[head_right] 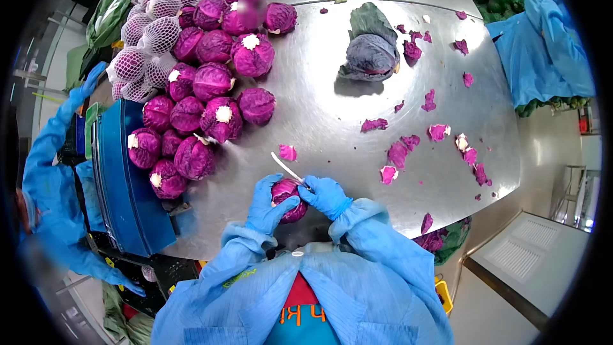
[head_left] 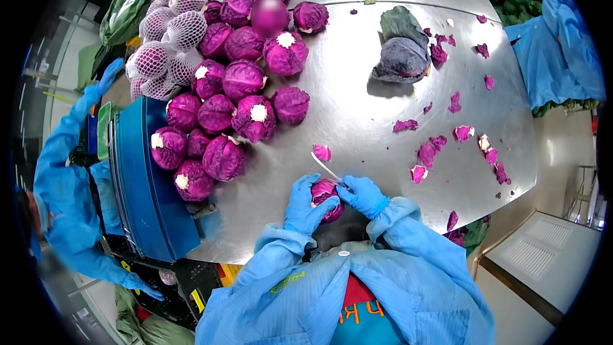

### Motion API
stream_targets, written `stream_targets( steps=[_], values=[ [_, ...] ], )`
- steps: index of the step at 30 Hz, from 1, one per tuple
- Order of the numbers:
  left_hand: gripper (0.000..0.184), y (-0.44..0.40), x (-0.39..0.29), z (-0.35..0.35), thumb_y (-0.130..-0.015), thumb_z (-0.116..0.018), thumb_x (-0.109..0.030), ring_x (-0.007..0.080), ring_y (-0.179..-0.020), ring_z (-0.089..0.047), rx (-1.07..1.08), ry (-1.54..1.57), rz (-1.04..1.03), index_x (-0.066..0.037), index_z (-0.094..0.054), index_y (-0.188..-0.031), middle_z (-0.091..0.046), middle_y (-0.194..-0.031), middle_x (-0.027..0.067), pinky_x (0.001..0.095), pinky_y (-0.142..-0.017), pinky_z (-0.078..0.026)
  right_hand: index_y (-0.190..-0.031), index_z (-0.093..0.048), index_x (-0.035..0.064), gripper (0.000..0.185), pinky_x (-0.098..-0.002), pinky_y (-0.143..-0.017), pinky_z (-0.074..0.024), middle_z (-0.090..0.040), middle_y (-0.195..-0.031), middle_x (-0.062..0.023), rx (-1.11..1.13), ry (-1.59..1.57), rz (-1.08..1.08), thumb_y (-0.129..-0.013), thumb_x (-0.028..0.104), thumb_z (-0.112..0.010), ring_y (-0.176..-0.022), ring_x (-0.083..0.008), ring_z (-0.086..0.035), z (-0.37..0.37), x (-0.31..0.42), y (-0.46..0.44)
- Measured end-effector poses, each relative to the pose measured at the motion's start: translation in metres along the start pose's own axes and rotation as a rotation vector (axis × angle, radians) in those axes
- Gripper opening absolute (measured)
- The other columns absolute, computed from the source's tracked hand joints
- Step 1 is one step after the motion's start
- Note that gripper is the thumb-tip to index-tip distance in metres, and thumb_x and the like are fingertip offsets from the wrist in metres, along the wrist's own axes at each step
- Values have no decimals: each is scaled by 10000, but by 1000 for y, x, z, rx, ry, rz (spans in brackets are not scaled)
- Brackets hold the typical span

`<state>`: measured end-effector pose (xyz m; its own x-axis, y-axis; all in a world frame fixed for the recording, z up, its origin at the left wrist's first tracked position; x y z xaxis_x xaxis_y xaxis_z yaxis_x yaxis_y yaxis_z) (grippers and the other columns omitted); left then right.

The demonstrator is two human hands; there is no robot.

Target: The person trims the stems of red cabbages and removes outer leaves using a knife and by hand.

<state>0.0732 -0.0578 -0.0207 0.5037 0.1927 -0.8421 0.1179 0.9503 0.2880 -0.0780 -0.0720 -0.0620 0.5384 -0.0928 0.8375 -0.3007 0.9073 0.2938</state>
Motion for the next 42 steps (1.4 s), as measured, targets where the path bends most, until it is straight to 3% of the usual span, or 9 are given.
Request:
stream_targets(
  steps=[5, 11, 14, 19, 25, 29, 34, 38, 42],
  values=[
    [728, 7, -14, 1, -754, -786, -363, 312, -1208, -466, 13, -144, -84, -19, -458, -1306, -428, -1302, 174, 388, -1044, -386, -918, -638, 106, 285, -434, -614, -494, -648, -779, -159, -81, 52, 32, -904, 387, -588, -704, -360, -632, 6, -6, 9],
    [729, 18, 43, 14, -782, -785, -258, 248, -1200, -493, -59, 755, 263, -25, -401, -1357, -482, -1301, 140, 349, -1049, -393, -906, -663, 41, 284, -277, -539, -458, -648, -681, -25, -148, -408, -489, -932, 316, -599, -560, -101, -550, 58, -118, 51],
    [875, 6, 46, 13, -693, -846, -330, 258, -1196, -494, 14, 424, 153, -14, -389, -1369, -474, -1292, 155, 356, -1046, -402, -1054, -671, 46, 265, -279, -580, -483, -656, -735, -27, -319, 36, -384, -910, 267, -640, -605, -108, -570, 101, -125, 40],
    [1009, -5, 30, 9, -605, -884, -398, 290, -1184, -507, 87, 147, 75, 11, -372, -1372, -473, -1281, 186, 367, -1035, -416, -1261, -594, 116, 505, -291, -768, -490, -628, -1041, -73, -153, -90, 134, -810, 277, -755, -854, -189, -602, 73, 53, 15],
    [882, -14, 8, -12, -643, -873, -291, 249, -1213, -487, 481, 293, 93, -25, -435, -1360, -483, -1316, 150, 379, -1042, -401, -1154, -611, 83, 423, -323, -810, -474, -592, -994, -94, 259, -109, 354, -795, 253, -756, -874, -239, -588, 0, 59, -26],
    [748, -20, -15, -6, -676, -847, -240, 246, -1215, -485, 458, 323, -105, -64, -506, -1318, -487, -1318, 132, 383, -1052, -385, -1126, -615, 127, 330, -357, -701, -501, -589, -945, -84, 164, -73, 612, -813, 172, -710, -803, -284, -621, 14, 84, -22],
    [781, -25, -25, -18, -654, -862, -248, 264, -1215, -481, 540, 245, -321, -53, -506, -1321, -473, -1311, 145, 387, -1052, -385, -1113, -616, 216, 302, -392, -601, -506, -615, -911, -62, -76, 292, 551, -817, 180, -668, -736, -308, -632, 16, 77, -25],
    [855, -10, 3, 14, -520, -923, -295, 238, -1187, -511, -8, 71, -63, 16, -527, -1212, -473, -1307, 156, 362, -1018, -419, -1035, -635, 205, 195, -392, -614, -507, -616, -880, -81, -198, 209, 358, -843, 236, -638, -728, -311, -628, 28, 34, -37],
    [982, -3, 19, -16, -503, -921, -343, 269, -1210, -484, 370, 222, 119, 20, -446, -1282, -457, -1313, 184, 371, -1031, -405, -1100, -628, 108, 239, -385, -724, -496, -629, -934, -124, -389, 178, -76, -915, 256, -598, -828, -295, -623, 89, -30, -46]
  ],
)
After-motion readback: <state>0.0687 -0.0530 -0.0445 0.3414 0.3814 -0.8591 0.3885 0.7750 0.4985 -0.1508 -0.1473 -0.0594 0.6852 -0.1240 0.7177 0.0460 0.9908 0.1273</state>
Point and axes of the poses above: each hand's wrist, its own y-axis away from the middle knuckle, its own z-axis out of the back of the hand, x = y × z, the point moved 10 cm from there along -y, towards the middle knuckle
